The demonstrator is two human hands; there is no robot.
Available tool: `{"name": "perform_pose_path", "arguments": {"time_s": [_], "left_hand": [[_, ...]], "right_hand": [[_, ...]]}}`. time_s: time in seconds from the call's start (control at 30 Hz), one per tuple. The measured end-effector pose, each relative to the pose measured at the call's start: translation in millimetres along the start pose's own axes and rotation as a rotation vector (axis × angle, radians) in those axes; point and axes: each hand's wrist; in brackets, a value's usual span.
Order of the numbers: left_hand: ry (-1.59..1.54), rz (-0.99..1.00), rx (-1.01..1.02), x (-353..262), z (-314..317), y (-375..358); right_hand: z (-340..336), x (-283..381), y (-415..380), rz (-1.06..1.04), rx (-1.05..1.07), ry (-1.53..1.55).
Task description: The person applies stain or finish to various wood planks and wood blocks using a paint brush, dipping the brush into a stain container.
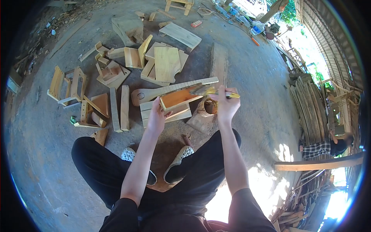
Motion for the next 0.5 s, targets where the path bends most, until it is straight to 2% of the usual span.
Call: {"name": "perform_pose_path", "arguments": {"time_s": [0.1,0.2,0.27,0.37,0.5], "left_hand": [[-0.004,-0.002,0.005,1,-1,-2],[-0.007,-0.006,0.001,2,-1,-2],[-0.007,-0.005,0.01,2,0,-3],[0.002,0.002,0.02,-1,0,-3],[-0.021,-0.015,-0.003,2,-5,0]], "right_hand": [[-5,4,7,-0.005,-0.085,-0.118],[15,22,-7,-0.057,-0.029,0.041],[31,29,-18,-0.006,0.19,0.074],[41,20,-21,0.027,0.264,0.089],[13,3,5,0.026,0.181,0.06]]}}
Point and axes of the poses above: each hand's wrist, its own y-axis towards the middle knuckle, its own z-axis out of the palm, x = y × z, and after that the axes turned 8 degrees about x, right-handed
